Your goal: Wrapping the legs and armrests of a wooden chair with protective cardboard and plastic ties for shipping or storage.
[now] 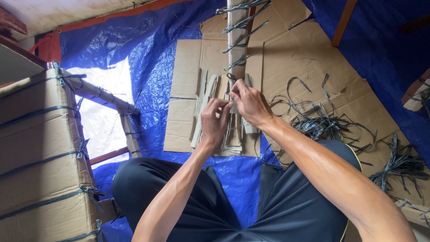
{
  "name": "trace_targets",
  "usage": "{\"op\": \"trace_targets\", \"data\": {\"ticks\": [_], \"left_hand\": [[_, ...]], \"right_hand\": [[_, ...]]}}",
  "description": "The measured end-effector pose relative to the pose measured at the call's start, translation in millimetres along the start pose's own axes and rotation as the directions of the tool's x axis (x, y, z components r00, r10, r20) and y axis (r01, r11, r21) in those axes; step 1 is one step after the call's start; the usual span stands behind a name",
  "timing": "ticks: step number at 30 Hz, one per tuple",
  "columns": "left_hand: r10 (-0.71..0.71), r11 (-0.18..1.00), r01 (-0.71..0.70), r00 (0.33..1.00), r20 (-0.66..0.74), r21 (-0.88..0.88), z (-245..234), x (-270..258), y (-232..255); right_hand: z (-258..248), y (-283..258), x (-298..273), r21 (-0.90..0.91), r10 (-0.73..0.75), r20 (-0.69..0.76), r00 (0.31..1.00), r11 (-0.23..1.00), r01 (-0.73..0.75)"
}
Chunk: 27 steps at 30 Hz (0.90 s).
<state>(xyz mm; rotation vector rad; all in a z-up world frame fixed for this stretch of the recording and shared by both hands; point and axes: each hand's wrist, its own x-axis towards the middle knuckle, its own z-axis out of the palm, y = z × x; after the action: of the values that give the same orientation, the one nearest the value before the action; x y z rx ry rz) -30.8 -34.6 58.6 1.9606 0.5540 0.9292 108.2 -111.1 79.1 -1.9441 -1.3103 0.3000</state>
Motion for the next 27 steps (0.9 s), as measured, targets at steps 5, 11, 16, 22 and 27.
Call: {"op": "trace_targets", "data": {"ticks": [5, 11, 16, 22, 27], "left_hand": [[0.048, 0.999, -0.048, 0.998, -0.027, -0.009, 0.1, 7.8, 2.9], [0.031, 0.999, -0.033, 0.997, -0.077, -0.03, 3.0, 19.1, -3.1], [0.07, 0.998, -0.069, 0.996, -0.063, 0.012, 5.6, 28.1, -19.1], [0.02, 1.0, -0.02, 0.996, 0.085, 0.002, 4.7, 36.1, -36.5], [0.103, 0.992, -0.116, 0.969, 0.225, 0.047, 3.3, 36.4, -37.4]], "right_hand": [[0.8, -1.6, 1.5, -0.016, -0.074, -0.079, 0.994, 0.997, 0.073], [4.9, 6.9, -4.0, -0.073, -0.117, -0.078, 0.99, 0.991, 0.112], [15.5, 23.9, -6.2, -0.17, -0.116, -0.045, 0.992, 0.98, 0.107], [12.4, 23.2, -8.0, -0.149, -0.148, -0.052, 0.988, 0.979, 0.139], [5.0, 17.8, -10.6, -0.146, -0.155, -0.031, 0.987, 0.978, 0.149]]}}
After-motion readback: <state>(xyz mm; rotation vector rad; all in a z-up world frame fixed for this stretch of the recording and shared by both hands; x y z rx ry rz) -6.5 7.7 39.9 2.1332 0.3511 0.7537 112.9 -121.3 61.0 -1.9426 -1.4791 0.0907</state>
